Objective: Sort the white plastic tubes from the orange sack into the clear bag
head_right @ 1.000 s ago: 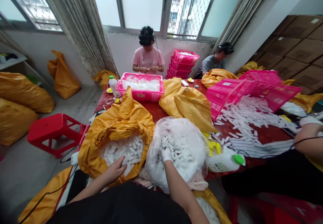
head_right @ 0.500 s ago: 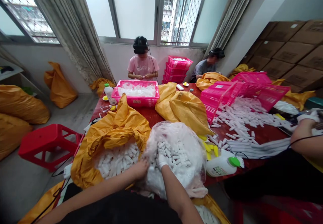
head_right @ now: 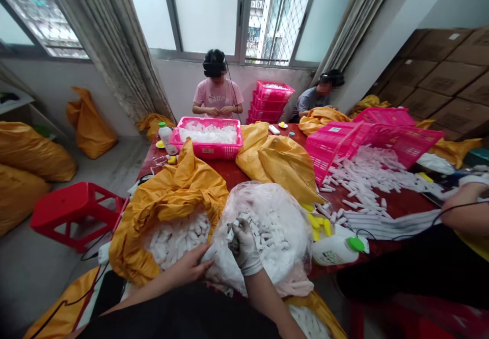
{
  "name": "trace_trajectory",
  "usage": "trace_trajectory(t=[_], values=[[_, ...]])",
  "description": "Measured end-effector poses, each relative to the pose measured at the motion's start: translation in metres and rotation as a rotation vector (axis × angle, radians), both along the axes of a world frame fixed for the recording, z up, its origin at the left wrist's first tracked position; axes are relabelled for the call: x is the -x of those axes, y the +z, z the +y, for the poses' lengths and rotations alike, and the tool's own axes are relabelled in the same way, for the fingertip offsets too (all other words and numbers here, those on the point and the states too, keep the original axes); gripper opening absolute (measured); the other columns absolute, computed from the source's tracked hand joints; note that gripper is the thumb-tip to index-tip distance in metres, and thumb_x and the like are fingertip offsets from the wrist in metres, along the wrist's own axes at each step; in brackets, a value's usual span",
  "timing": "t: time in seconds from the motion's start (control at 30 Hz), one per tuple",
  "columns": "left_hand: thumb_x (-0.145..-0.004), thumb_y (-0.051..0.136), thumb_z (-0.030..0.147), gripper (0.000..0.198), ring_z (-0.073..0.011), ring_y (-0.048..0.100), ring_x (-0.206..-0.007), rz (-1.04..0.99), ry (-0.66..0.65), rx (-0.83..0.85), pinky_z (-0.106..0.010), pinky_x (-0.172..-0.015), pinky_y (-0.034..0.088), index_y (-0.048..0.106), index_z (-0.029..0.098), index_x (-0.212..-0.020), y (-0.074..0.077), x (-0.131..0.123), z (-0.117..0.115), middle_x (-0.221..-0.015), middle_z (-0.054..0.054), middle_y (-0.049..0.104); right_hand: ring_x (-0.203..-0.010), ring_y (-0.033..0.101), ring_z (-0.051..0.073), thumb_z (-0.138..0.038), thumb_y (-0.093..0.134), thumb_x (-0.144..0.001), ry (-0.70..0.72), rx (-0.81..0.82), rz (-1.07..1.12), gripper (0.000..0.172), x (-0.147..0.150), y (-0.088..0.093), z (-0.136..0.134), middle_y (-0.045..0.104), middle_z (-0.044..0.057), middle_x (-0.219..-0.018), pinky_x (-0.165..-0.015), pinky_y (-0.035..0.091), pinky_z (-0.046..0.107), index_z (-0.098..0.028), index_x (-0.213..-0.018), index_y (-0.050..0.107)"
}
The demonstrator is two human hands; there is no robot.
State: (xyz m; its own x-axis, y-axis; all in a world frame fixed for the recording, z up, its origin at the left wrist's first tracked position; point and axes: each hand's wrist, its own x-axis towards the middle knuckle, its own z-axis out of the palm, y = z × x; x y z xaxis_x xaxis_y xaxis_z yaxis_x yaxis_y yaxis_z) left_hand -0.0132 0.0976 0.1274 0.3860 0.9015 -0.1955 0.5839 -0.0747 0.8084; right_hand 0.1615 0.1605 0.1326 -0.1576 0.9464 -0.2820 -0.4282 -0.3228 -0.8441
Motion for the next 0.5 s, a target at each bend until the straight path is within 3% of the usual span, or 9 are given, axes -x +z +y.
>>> trace_trajectory(t=[0.1,0.27,0.33,0.5], values=[[-0.086,0.047,0.037,0.032,-0.0210,0.058,-0.097,-0.064,0.004,-0.018,-0.028,-0.088,0.044,0.056,0.019,-0.111,0.013,0.004,-0.007,-0.106,-0.006,0.065,-0.030,0.022,0.002,-0.046,0.072,-0.066,0.031,-0.002,0.027,0.039,0.017,0.012,-0.012,0.036,-0.015,-0.046,-0.029,0.022,0.015,-0.025,-0.085,0.044],[-0.087,0.043,0.047,0.039,-0.0207,0.058,-0.094,-0.292,0.044,0.031,-0.028,-0.086,0.045,0.057,0.016,-0.106,0.022,0.012,-0.017,-0.101,-0.007,0.064,-0.052,0.049,0.007,-0.036,0.079,-0.061,0.107,-0.097,-0.013,0.031,0.043,0.029,-0.041,0.056,-0.004,-0.067,-0.044,0.039,0.017,-0.020,-0.075,0.057],[-0.088,0.042,0.049,0.043,-0.0203,0.058,-0.096,-0.360,0.060,0.060,-0.028,-0.087,0.044,0.057,0.014,-0.109,0.024,0.016,-0.022,-0.104,-0.007,0.063,-0.049,0.046,0.006,-0.037,0.076,-0.065,0.140,-0.128,-0.028,0.027,0.045,0.031,-0.048,0.057,-0.003,-0.069,-0.042,0.037,0.018,-0.019,-0.077,0.061],[-0.085,0.046,0.049,0.045,-0.0213,0.057,-0.095,-0.349,0.080,0.060,-0.028,-0.086,0.045,0.058,0.012,-0.108,0.032,0.022,-0.030,-0.102,-0.008,0.063,-0.044,0.044,0.004,-0.040,0.071,-0.070,0.006,-0.287,-0.111,0.028,0.041,0.035,-0.051,0.062,-0.001,-0.081,-0.042,0.038,0.020,-0.023,-0.090,0.063]])
